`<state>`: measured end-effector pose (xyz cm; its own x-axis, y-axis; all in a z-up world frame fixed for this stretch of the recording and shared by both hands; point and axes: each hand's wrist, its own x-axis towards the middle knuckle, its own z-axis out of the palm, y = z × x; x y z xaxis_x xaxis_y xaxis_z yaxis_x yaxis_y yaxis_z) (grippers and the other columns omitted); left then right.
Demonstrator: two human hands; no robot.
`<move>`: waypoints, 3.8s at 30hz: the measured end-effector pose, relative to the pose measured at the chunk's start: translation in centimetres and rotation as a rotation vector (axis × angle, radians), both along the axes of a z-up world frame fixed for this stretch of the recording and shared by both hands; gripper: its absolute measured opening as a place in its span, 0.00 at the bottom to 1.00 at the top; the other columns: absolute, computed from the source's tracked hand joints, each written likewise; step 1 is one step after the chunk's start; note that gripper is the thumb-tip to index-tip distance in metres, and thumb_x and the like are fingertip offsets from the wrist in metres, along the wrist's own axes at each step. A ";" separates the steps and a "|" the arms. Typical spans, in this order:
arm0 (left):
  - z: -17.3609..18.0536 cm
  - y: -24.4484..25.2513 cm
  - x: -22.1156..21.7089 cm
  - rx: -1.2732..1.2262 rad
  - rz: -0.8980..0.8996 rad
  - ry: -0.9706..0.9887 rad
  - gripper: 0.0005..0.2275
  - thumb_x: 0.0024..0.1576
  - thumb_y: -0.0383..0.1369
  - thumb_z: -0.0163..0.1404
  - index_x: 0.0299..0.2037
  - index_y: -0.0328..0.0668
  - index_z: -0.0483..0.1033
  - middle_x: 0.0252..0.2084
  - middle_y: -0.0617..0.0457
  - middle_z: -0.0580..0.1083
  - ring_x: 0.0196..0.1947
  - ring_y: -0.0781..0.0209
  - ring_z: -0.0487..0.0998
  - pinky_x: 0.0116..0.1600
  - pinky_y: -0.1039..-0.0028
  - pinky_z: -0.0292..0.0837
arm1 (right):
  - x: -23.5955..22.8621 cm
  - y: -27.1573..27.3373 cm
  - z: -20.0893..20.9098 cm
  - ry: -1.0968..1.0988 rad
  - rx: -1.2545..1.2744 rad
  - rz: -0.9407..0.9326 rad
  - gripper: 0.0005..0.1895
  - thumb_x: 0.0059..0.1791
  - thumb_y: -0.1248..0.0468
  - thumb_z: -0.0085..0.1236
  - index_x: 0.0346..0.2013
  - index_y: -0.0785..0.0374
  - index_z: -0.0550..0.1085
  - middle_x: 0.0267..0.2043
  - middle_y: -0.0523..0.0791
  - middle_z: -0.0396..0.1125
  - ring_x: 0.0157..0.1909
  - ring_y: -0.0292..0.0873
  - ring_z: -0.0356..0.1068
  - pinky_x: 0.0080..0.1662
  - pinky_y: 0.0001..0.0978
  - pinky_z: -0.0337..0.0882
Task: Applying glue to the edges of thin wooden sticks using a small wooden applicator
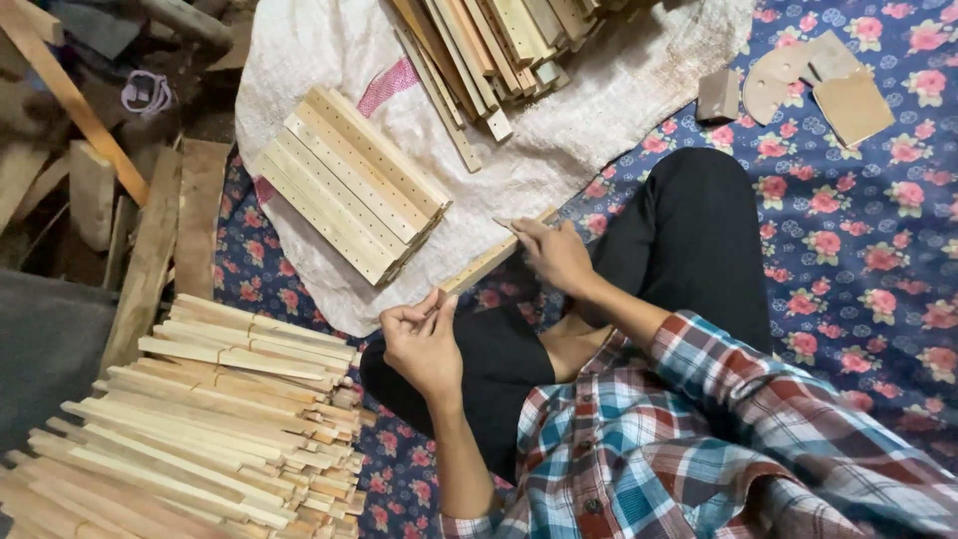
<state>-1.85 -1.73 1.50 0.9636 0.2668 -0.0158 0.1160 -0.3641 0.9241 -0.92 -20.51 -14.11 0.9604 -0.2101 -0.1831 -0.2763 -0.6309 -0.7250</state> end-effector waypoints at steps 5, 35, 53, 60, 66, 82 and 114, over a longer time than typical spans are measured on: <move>0.4 -0.5 0.2 0.014 0.025 0.011 0.20 0.46 0.17 0.65 0.30 0.39 0.61 0.38 0.34 0.81 0.44 0.45 0.83 0.48 0.72 0.83 | -3.4 4.2 13.5 -0.088 0.201 0.038 0.19 0.55 0.51 0.48 0.60 0.38 0.74 0.56 0.51 0.70 0.46 0.62 0.71 0.49 0.45 0.73; 1.0 -0.8 0.1 0.000 0.019 0.029 0.19 0.44 0.17 0.66 0.29 0.38 0.63 0.38 0.34 0.81 0.43 0.47 0.84 0.48 0.71 0.82 | -4.0 2.6 11.4 -0.095 0.146 0.029 0.19 0.55 0.55 0.48 0.59 0.44 0.76 0.55 0.53 0.73 0.52 0.62 0.70 0.52 0.46 0.68; -8.4 5.7 -2.7 -0.488 0.010 0.428 0.16 0.51 0.20 0.53 0.50 0.21 0.79 0.41 0.30 0.78 0.37 0.49 0.82 0.45 0.70 0.80 | -8.4 2.4 3.4 0.487 1.400 -0.677 0.24 0.54 0.57 0.55 0.55 0.76 0.68 0.46 0.53 0.65 0.38 0.42 0.65 0.36 0.27 0.70; -9.8 6.5 -6.2 -0.945 0.117 0.545 0.21 0.55 0.19 0.46 0.61 0.18 0.69 0.53 0.31 0.74 0.44 0.46 0.78 0.51 0.66 0.74 | -7.3 6.1 6.4 0.299 1.252 -0.415 0.14 0.49 0.64 0.60 0.42 0.74 0.76 0.37 0.51 0.70 0.37 0.41 0.64 0.43 0.31 0.64; -10.9 7.3 -3.6 -0.904 0.048 0.324 0.27 0.51 0.13 0.50 0.65 0.24 0.68 0.60 0.38 0.75 0.50 0.55 0.78 0.51 0.76 0.72 | 0.1 9.8 6.1 0.233 0.906 -0.089 0.14 0.46 0.71 0.63 0.44 0.76 0.74 0.37 0.51 0.73 0.34 0.42 0.73 0.39 0.30 0.77; -23.8 13.0 15.9 -0.550 0.393 0.098 0.27 0.49 0.16 0.51 0.59 0.51 0.79 0.56 0.38 0.77 0.60 0.44 0.76 0.60 0.66 0.72 | 24.1 21.7 -9.3 0.161 0.423 0.123 0.21 0.38 0.72 0.68 0.46 0.73 0.78 0.37 0.61 0.73 0.40 0.61 0.77 0.39 0.50 0.78; -22.2 12.2 16.2 -0.464 0.347 0.222 0.30 0.51 0.10 0.42 0.64 0.41 0.73 0.61 0.32 0.72 0.65 0.39 0.70 0.67 0.57 0.68 | 20.1 23.0 -3.7 0.183 0.295 0.092 0.21 0.44 0.69 0.59 0.52 0.68 0.78 0.45 0.62 0.74 0.55 0.66 0.72 0.53 0.58 0.72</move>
<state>14.38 10.49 -20.69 0.7824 0.4813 -0.3951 0.3630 0.1630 0.9174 19.15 2.46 -17.82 0.9186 -0.0370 -0.3935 -0.3700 -0.4302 -0.8234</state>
